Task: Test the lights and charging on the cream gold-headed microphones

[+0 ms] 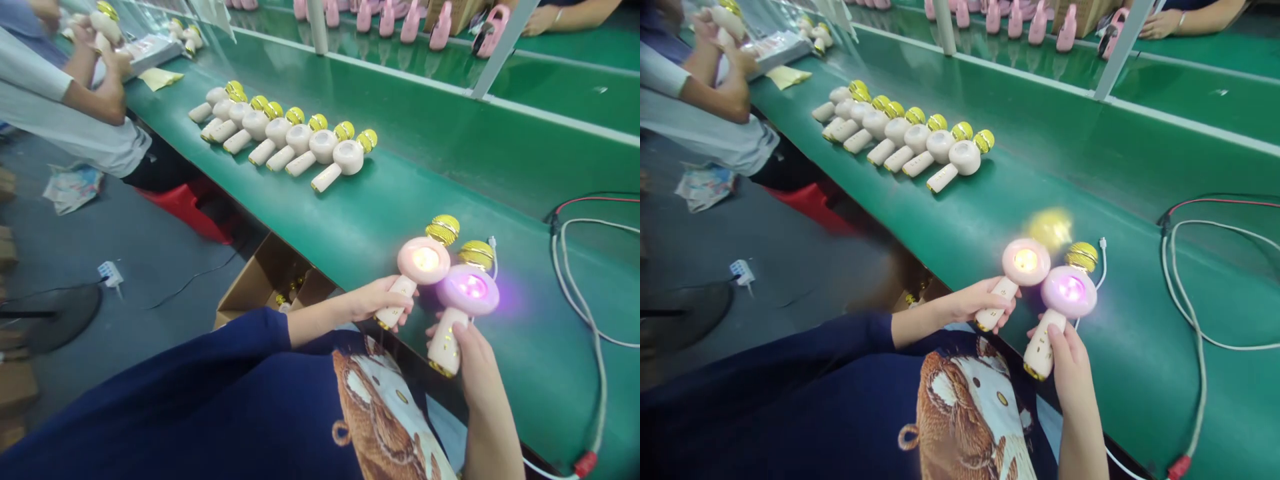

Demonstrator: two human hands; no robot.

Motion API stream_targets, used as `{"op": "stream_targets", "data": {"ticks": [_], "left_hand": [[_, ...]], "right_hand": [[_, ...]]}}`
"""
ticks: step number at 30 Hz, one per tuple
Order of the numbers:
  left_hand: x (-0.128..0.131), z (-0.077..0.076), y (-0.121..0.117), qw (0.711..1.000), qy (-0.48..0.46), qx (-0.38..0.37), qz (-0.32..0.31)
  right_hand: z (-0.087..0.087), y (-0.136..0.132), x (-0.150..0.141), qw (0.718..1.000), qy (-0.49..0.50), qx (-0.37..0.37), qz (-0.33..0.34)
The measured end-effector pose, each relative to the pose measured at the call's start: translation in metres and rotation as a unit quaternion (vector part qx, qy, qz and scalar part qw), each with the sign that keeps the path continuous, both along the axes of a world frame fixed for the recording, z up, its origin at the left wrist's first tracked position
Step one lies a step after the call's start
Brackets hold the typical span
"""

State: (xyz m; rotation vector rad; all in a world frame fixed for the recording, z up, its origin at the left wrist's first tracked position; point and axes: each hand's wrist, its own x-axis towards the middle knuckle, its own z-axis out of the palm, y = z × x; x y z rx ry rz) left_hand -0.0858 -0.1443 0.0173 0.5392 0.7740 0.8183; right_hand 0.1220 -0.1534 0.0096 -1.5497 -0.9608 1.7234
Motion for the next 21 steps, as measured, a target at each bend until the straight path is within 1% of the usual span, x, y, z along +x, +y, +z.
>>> {"op": "stream_targets", "data": {"ticks": [2,4,6,9,10,11,12,13,14,15,16,17,18,19,20,21], "left_hand": [[-0.005,0.001,0.018,0.999,-0.014,0.024,0.035],[-0.01,0.003,0.03,0.997,-0.047,0.037,0.056],[-0.015,0.003,0.035,0.994,-0.085,0.045,0.059],[-0.019,0.004,0.034,0.99,-0.119,0.054,0.057],[-0.019,0.005,0.032,0.989,-0.123,0.053,0.057],[-0.019,0.007,0.03,0.989,-0.128,0.05,0.054],[-0.018,0.01,0.027,0.988,-0.139,0.045,0.047],[-0.017,0.014,0.025,0.986,-0.159,0.037,0.036],[-0.015,0.018,0.023,0.982,-0.186,0.028,0.021],[-0.014,0.022,0.021,0.976,-0.218,0.016,0.001],[-0.012,0.025,0.019,0.968,-0.25,0.003,-0.022],[-0.01,0.027,0.017,0.96,-0.277,-0.013,-0.048],[-0.007,0.028,0.015,0.951,-0.299,-0.031,-0.071],[-0.002,0.026,0.013,0.943,-0.317,-0.049,-0.09],[0.003,0.022,0.01,0.934,-0.333,-0.069,-0.105],[0.01,0.015,0.006,0.927,-0.346,-0.092,-0.114]], "right_hand": [[0.002,0.024,-0.009,1.0,-0.008,0.022,-0.013],[0.002,0.038,-0.018,0.999,-0.005,0.035,-0.024],[0.002,0.041,-0.025,0.999,0.009,0.04,-0.033],[0.006,0.033,-0.028,0.997,0.038,0.038,-0.047],[0.009,0.028,-0.027,0.995,0.07,0.035,-0.054],[0.014,0.024,-0.025,0.99,0.124,0.029,-0.06],[0.018,0.019,-0.022,0.978,0.198,0.017,-0.062],[0.023,0.014,-0.02,0.955,0.289,0.0,-0.06],[0.028,0.01,-0.019,0.918,0.392,-0.022,-0.055],[0.031,0.007,-0.018,0.867,0.493,-0.042,-0.05],[0.033,0.005,-0.019,0.811,0.582,-0.056,-0.041],[0.032,0.004,-0.022,0.747,0.662,-0.061,-0.025],[0.029,0.004,-0.025,0.678,0.733,-0.049,0.014],[0.023,0.005,-0.029,0.609,0.788,-0.026,0.089],[0.016,0.007,-0.033,0.532,0.821,0.006,0.21],[0.009,0.009,-0.036,0.434,0.818,0.046,0.375]]}}
